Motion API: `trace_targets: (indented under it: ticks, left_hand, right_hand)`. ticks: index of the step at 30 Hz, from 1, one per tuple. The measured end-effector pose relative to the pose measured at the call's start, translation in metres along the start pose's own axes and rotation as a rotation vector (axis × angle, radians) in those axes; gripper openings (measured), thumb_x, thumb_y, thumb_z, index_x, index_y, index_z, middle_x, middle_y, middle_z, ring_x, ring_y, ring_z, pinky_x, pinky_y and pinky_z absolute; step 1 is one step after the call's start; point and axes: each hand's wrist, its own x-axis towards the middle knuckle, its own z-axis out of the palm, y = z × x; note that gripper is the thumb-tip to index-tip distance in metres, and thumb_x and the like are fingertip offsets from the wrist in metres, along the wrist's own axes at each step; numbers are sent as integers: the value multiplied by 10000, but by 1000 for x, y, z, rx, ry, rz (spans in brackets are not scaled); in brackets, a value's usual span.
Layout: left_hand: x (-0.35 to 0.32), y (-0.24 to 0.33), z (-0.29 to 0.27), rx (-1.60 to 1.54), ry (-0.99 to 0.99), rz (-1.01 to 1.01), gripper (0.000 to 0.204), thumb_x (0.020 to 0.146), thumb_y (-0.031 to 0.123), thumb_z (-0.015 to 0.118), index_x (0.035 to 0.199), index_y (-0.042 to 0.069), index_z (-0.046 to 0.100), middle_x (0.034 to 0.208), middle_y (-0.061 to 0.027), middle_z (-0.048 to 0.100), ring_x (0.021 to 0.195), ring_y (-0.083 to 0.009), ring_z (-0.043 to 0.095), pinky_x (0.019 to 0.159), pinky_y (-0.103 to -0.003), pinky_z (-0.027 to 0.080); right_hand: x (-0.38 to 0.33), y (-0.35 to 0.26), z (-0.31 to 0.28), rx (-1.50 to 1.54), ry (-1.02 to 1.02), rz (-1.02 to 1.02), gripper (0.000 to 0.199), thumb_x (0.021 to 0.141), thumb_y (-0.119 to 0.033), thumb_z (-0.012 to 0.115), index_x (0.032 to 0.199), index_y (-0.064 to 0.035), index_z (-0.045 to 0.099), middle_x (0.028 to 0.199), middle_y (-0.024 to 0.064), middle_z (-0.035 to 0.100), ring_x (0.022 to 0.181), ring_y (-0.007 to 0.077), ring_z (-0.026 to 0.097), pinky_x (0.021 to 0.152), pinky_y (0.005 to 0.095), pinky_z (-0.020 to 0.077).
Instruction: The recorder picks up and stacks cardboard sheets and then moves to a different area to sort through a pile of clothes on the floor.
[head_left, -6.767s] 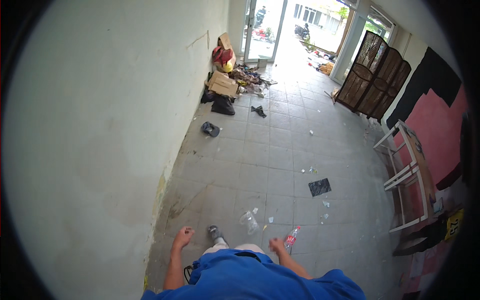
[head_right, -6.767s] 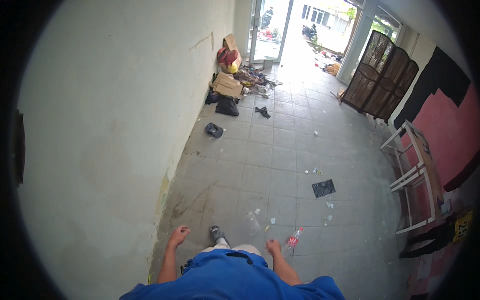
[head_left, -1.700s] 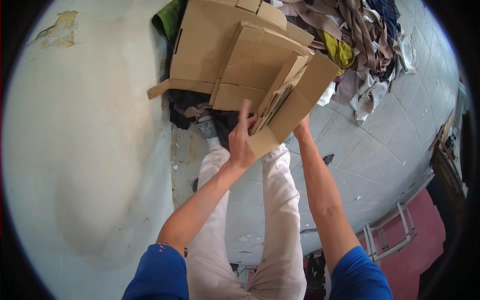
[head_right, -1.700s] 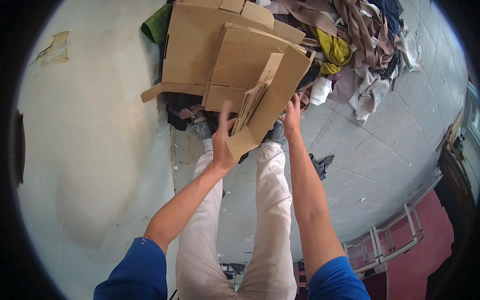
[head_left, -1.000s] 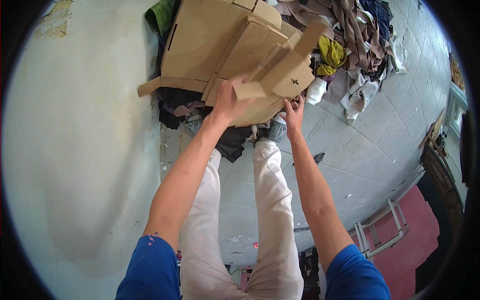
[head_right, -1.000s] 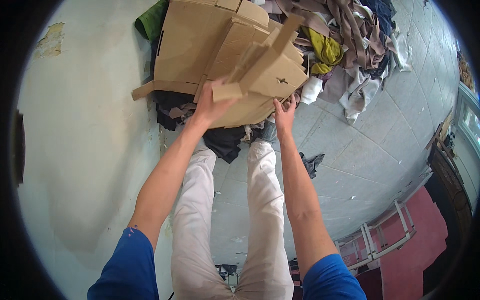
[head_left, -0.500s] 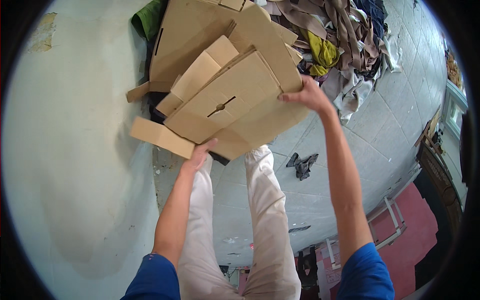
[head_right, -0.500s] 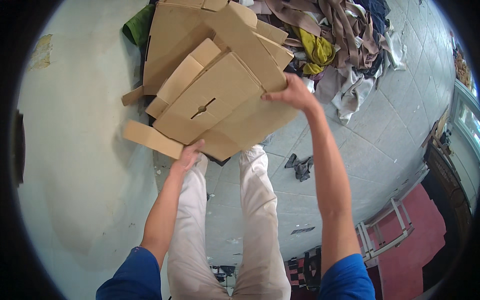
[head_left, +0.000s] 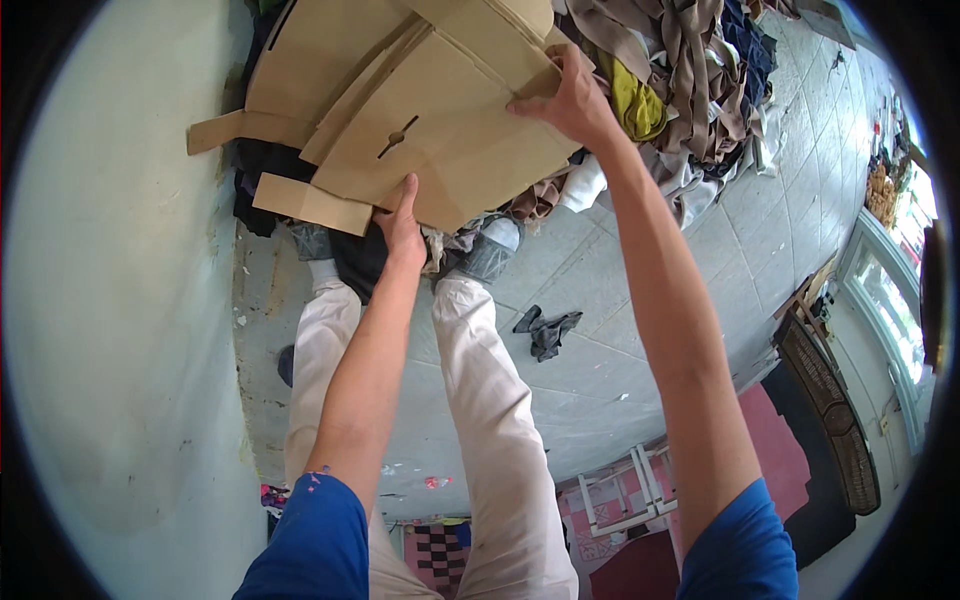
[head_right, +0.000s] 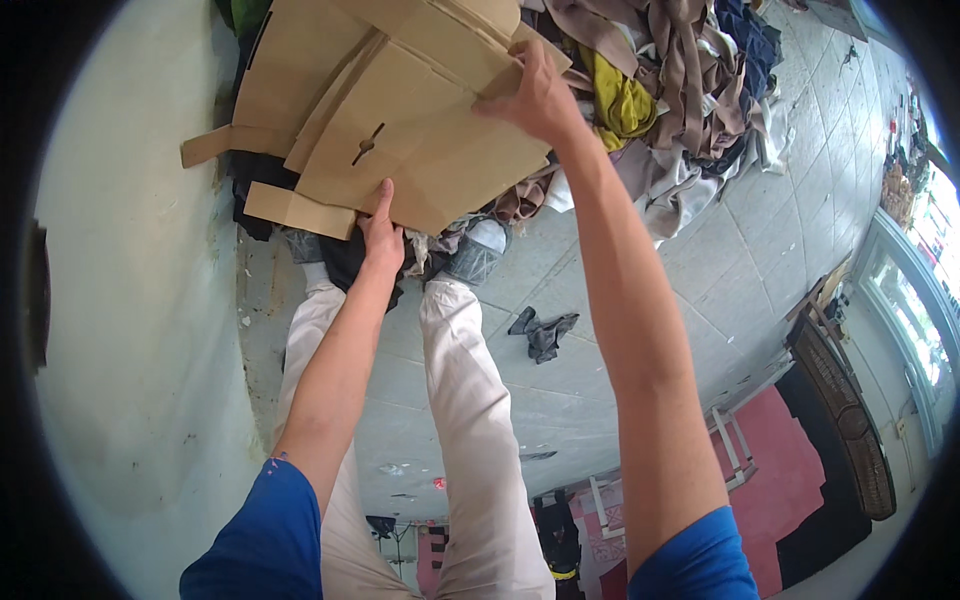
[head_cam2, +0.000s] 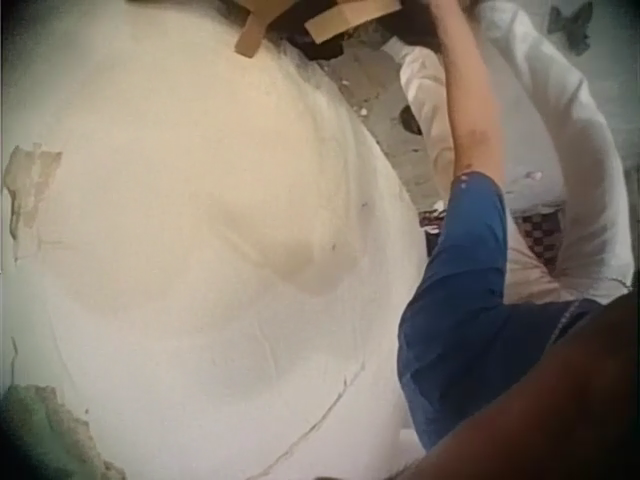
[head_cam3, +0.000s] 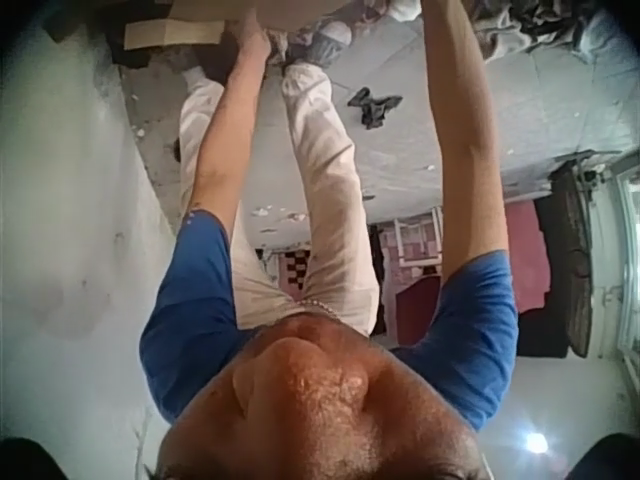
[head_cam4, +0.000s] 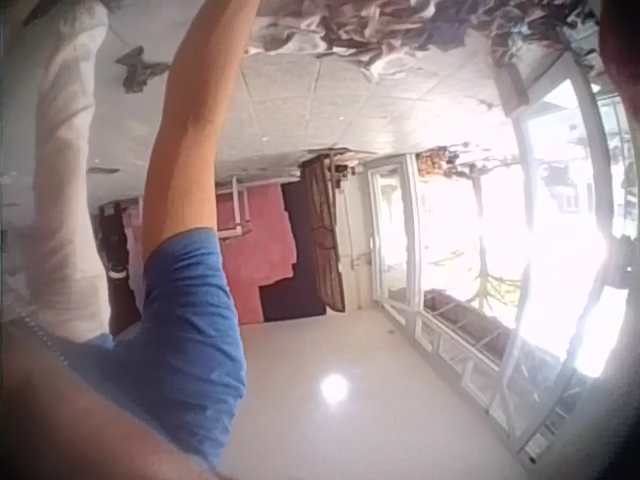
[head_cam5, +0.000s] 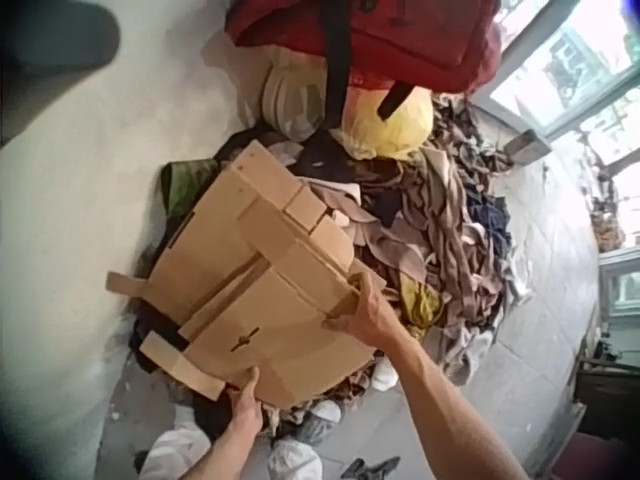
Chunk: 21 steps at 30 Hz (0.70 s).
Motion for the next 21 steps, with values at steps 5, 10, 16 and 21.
trace_targets:
  ticks: [5, 10, 16, 21]
  left_hand:
    - [-12, 32, -36, 298, -234, -258, 808, 733, 469, 716, 1346, 96, 346, 1352, -26, 393, 1244, -200, 362, 1039, -432, 276]
    - [-63, 68, -58, 224, -242, -255, 673, 776, 289, 723, 1315, 50, 397, 1310, -41, 451, 1203, -191, 416, 1006, -332, 338]
    - [-189, 185, -44, 610, -340, 38, 557, 791, 103, 676, 1275, 18, 415, 1238, -75, 508, 1112, -195, 497, 958, -320, 395]
    - [-326, 284, 20, 868, -404, 246, 616, 674, 92, 778, 1191, -15, 461, 1064, -68, 595, 948, -206, 574, 855, -320, 477]
  right_hand:
    - [-28, -15, -16, 88, -47, 144, 933, 540, -289, 839, 1292, -52, 340, 1030, 185, 584, 988, 309, 569, 875, 360, 445]
    - [-76, -20, -49, 307, -249, 386, 834, 472, -395, 858, 1123, -27, 489, 1051, 176, 600, 992, 290, 584, 844, 373, 461]
    - [-202, -82, -117, 784, -131, 359, 831, 540, -306, 860, 1196, -23, 434, 1117, 125, 575, 1044, 198, 538, 904, 334, 431]
    - [-312, -175, -226, 858, 33, 513, 834, 609, -245, 826, 1295, -41, 397, 1214, 74, 530, 1126, 176, 481, 966, 334, 382]
